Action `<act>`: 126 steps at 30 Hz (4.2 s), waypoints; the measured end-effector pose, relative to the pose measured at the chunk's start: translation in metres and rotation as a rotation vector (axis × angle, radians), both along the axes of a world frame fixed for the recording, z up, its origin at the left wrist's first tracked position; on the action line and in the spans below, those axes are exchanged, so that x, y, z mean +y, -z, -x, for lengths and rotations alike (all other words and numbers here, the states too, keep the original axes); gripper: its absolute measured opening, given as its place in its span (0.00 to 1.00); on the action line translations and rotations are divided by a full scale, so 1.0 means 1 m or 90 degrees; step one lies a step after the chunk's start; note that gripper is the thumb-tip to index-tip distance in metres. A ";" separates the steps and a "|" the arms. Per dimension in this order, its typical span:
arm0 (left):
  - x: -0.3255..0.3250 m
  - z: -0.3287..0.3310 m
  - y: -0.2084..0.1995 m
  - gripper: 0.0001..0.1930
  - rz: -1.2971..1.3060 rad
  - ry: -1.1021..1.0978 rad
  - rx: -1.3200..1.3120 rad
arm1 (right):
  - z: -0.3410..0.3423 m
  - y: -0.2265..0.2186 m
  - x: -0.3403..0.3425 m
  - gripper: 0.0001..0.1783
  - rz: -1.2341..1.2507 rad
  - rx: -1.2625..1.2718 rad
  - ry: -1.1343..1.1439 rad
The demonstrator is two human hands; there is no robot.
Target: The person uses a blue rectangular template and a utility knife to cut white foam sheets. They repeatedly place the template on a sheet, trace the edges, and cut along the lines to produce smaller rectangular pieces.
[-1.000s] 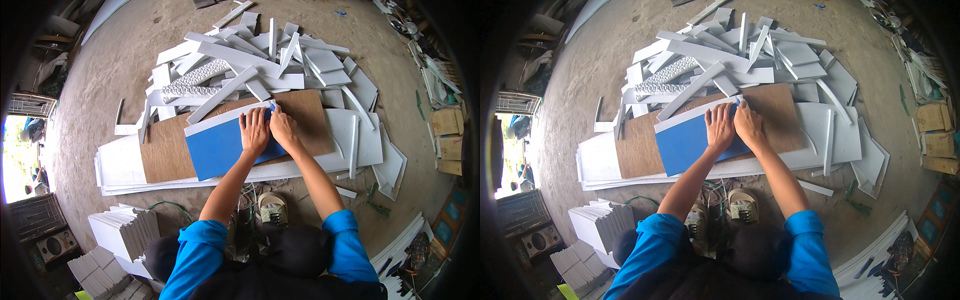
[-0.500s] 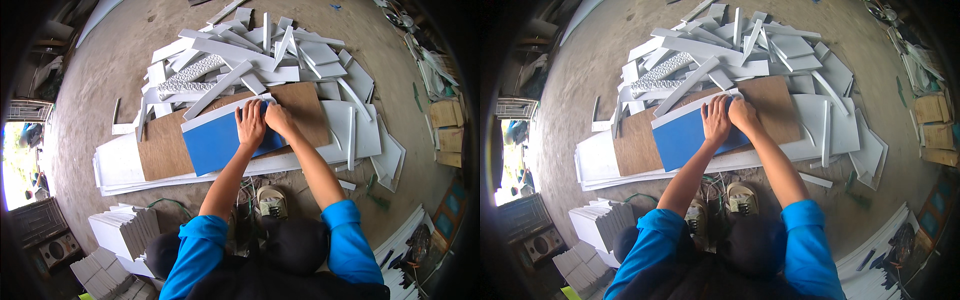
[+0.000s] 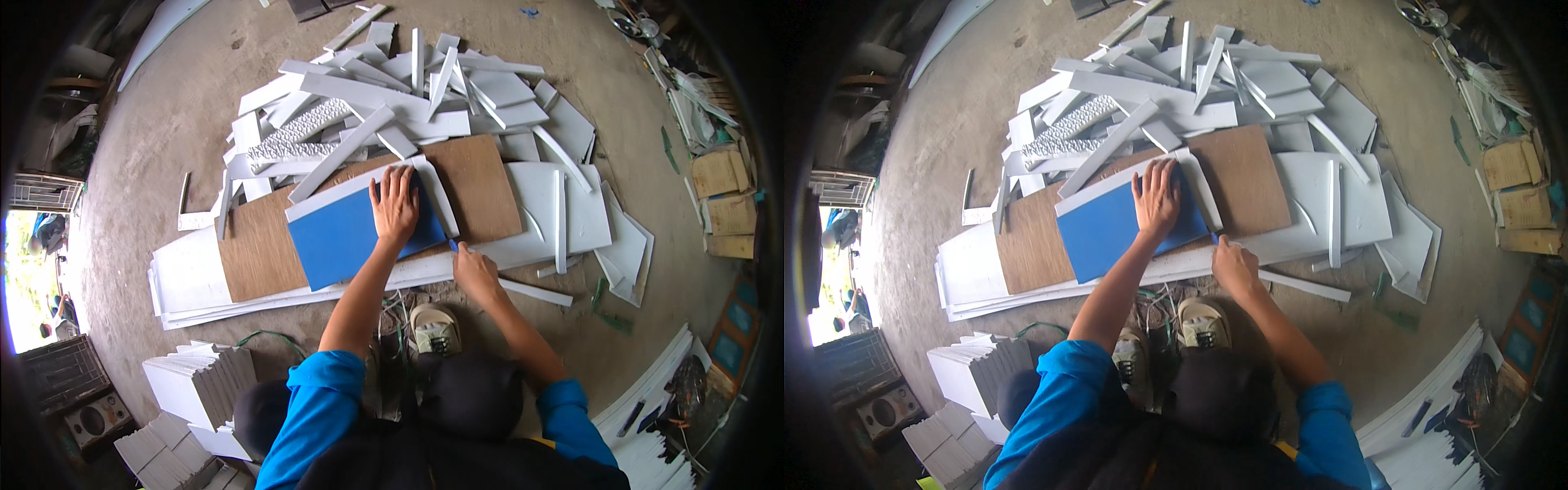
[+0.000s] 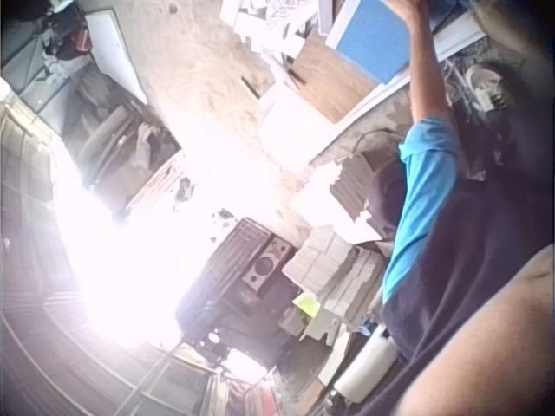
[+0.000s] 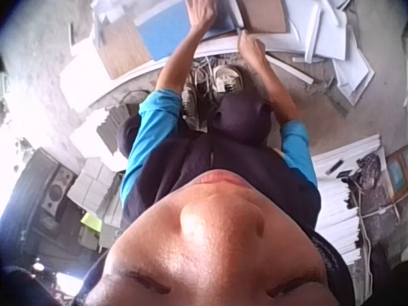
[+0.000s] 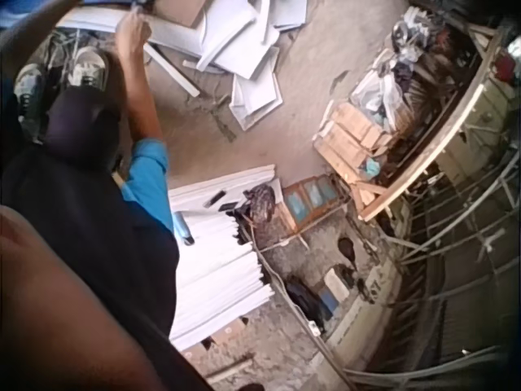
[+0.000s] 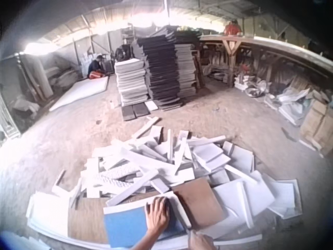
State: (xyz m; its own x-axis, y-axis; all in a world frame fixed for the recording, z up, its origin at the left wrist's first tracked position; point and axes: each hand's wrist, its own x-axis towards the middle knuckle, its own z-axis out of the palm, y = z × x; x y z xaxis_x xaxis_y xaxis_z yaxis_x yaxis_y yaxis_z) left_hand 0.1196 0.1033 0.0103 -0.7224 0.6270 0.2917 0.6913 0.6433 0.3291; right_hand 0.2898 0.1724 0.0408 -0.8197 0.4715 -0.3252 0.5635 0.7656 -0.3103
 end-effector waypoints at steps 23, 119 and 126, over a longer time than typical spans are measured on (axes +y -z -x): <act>0.002 0.003 0.005 0.23 0.019 -0.012 -0.029 | 0.134 0.003 0.032 0.16 0.050 0.088 0.001; -0.028 -0.088 -0.009 0.28 -0.014 0.163 -0.051 | 0.070 0.057 0.041 0.19 0.205 0.319 0.245; -0.108 -0.028 -0.002 0.21 0.064 0.057 0.034 | 0.082 0.051 0.011 0.21 0.036 0.261 0.216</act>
